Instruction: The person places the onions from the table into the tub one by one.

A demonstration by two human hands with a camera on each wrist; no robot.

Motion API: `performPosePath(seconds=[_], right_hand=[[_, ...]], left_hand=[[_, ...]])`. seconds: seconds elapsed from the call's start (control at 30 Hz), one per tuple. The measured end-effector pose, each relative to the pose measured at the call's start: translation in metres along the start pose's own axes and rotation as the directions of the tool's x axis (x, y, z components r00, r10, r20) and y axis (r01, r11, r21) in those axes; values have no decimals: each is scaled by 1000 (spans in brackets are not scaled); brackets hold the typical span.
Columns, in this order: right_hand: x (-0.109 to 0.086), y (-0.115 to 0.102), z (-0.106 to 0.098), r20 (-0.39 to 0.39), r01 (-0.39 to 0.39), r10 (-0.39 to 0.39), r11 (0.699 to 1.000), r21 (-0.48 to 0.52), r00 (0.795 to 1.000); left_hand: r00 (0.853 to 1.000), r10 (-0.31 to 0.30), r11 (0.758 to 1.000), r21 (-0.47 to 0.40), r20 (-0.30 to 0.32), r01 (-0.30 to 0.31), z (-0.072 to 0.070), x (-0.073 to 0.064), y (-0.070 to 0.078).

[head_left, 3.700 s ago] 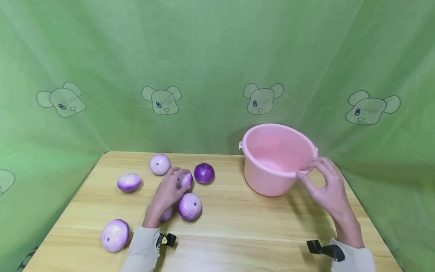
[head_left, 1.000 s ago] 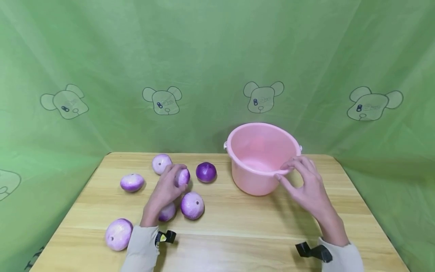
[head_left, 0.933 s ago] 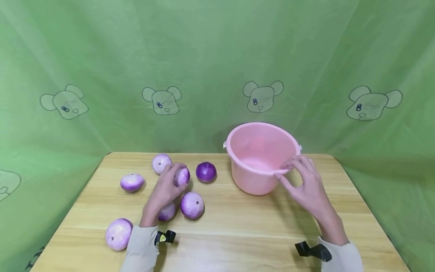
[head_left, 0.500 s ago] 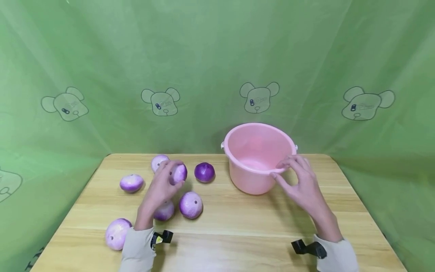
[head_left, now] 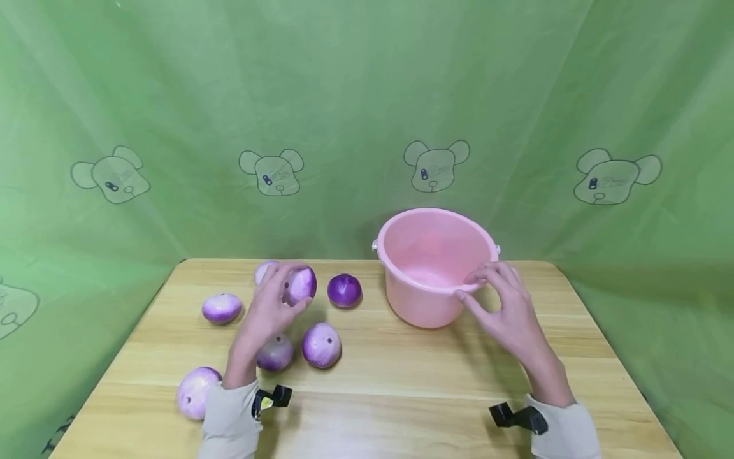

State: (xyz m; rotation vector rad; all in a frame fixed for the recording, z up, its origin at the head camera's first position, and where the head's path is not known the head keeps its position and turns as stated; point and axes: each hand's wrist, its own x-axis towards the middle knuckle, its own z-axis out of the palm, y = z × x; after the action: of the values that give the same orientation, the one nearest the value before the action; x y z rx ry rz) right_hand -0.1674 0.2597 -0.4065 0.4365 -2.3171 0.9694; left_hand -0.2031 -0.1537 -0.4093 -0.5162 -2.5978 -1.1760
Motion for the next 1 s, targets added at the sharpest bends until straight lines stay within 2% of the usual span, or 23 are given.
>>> performPosePath(seconds=[0.23, 0.47, 0.63, 1.0], right_hand=[[-1, 0, -1, 2, 6, -6, 1000, 7, 1000], [0, 1, 3, 1, 19, -19, 1000, 17, 1000], [-1, 0, 5, 3, 16, -16, 1000, 18, 1000], [-1, -3, -1, -10, 19, -19, 1000, 22, 1000]], left_hand=[[1000, -2, 999, -43, -1, 2, 1, 6, 9], [999, 21, 993, -115, -42, -26, 2, 10, 17], [998, 39, 987, -154, -39, -44, 4, 11, 24], [995, 87, 942, -320, -50, -98, 11, 22, 34]])
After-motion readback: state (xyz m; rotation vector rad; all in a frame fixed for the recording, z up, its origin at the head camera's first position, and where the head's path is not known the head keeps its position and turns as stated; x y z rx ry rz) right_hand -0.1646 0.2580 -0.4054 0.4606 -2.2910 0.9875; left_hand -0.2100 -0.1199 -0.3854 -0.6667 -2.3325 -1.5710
